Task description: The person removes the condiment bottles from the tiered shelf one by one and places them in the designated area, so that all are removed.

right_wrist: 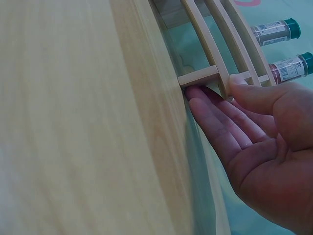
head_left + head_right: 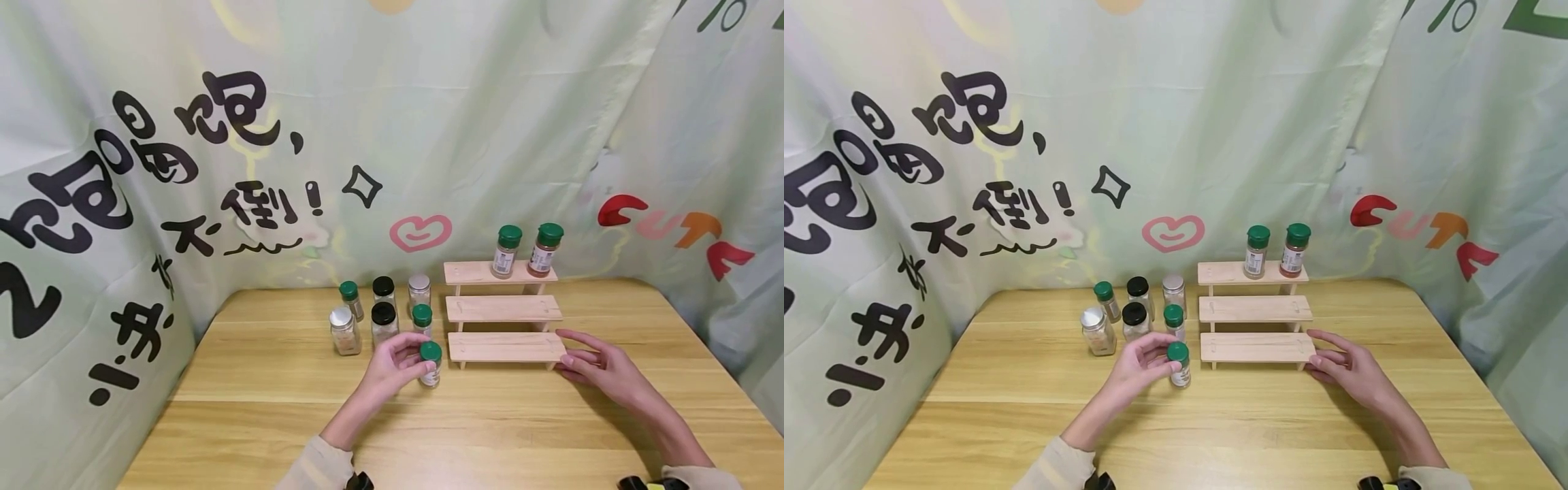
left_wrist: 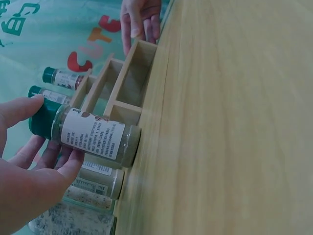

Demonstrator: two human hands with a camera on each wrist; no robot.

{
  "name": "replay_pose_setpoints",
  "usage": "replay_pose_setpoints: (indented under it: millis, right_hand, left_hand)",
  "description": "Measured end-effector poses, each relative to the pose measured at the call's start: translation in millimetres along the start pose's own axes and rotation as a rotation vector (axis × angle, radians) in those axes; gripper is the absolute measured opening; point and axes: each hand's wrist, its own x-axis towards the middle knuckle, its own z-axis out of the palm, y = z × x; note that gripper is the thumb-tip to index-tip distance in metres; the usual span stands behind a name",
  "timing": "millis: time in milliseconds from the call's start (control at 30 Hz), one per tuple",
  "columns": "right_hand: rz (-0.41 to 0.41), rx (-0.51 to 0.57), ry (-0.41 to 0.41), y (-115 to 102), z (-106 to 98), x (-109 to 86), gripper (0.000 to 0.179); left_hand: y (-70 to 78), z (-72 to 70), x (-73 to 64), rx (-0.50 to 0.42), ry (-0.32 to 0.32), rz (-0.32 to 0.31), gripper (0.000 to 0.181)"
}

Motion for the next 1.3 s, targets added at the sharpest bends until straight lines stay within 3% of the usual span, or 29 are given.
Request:
replay_pose_setpoints:
  millis: [433,867,1300]
  right_hand:
    - [0.002,0.031,-0.006,1,-1,-0.9,0.048]
    - [0.003,0.03,-0.004,2,-1,0.5,0.048]
    - [-0.005,0.013,-0.01,1,-1,0.4,0.049]
  left_hand:
    - [4.5,-6.1,0.1,0.028,-0.067,-0.032,0.038]
    - [5.0,-7.5,0.0,0.048,-0.072,-0.022,0.04]
    - [13.5,-3.8,-0.7,0.057,-0.079,0.113,0.04]
